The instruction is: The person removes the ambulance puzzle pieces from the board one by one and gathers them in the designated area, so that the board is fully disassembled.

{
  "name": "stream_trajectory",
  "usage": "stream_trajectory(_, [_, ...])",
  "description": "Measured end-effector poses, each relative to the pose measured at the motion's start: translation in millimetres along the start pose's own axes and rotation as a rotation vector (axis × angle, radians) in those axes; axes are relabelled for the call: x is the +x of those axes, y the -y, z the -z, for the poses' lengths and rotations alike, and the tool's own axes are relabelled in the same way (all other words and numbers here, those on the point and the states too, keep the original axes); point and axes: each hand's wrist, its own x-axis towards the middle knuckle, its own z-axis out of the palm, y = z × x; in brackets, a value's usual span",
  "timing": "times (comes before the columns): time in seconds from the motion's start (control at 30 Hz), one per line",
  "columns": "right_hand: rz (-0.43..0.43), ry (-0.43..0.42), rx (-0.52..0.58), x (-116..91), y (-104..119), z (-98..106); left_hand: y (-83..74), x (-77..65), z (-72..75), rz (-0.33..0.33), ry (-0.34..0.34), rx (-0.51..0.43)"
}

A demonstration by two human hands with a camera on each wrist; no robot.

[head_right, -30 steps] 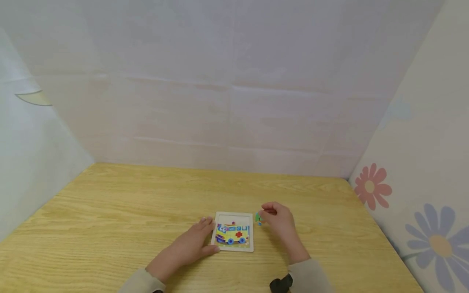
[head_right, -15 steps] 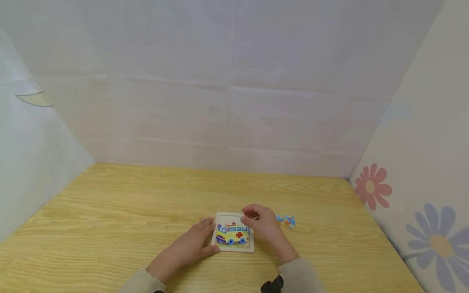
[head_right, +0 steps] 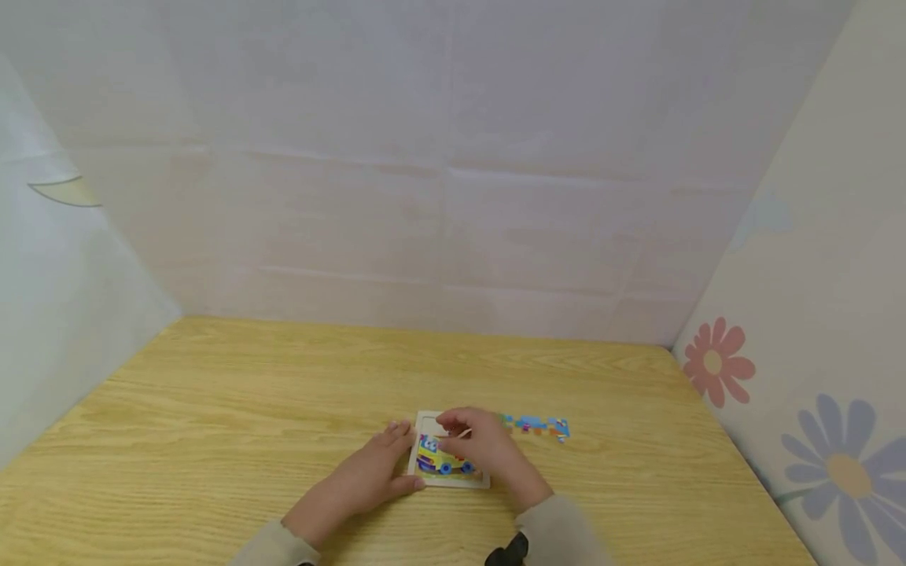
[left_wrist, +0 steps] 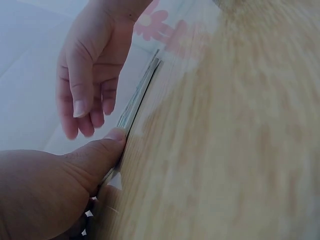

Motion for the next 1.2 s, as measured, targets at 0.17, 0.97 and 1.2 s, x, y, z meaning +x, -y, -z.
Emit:
stream_trajectory(0.17, [0.033, 0.032, -0.062, 4, 2, -7, 0.7, -0.6, 0.0, -0.006, 0.004, -0.001])
stream_trajectory(0.97, [0.018, 0.124, -0.273, 21, 4, -23, 1.6, -3.8, 1.0, -0.036, 0.005, 0.001])
stream_trajectory(1.2, [-0.062, 0.146, -0.235, 28, 11, -23, 3.1, -3.2, 0.9, -0.045, 0.006, 0.004])
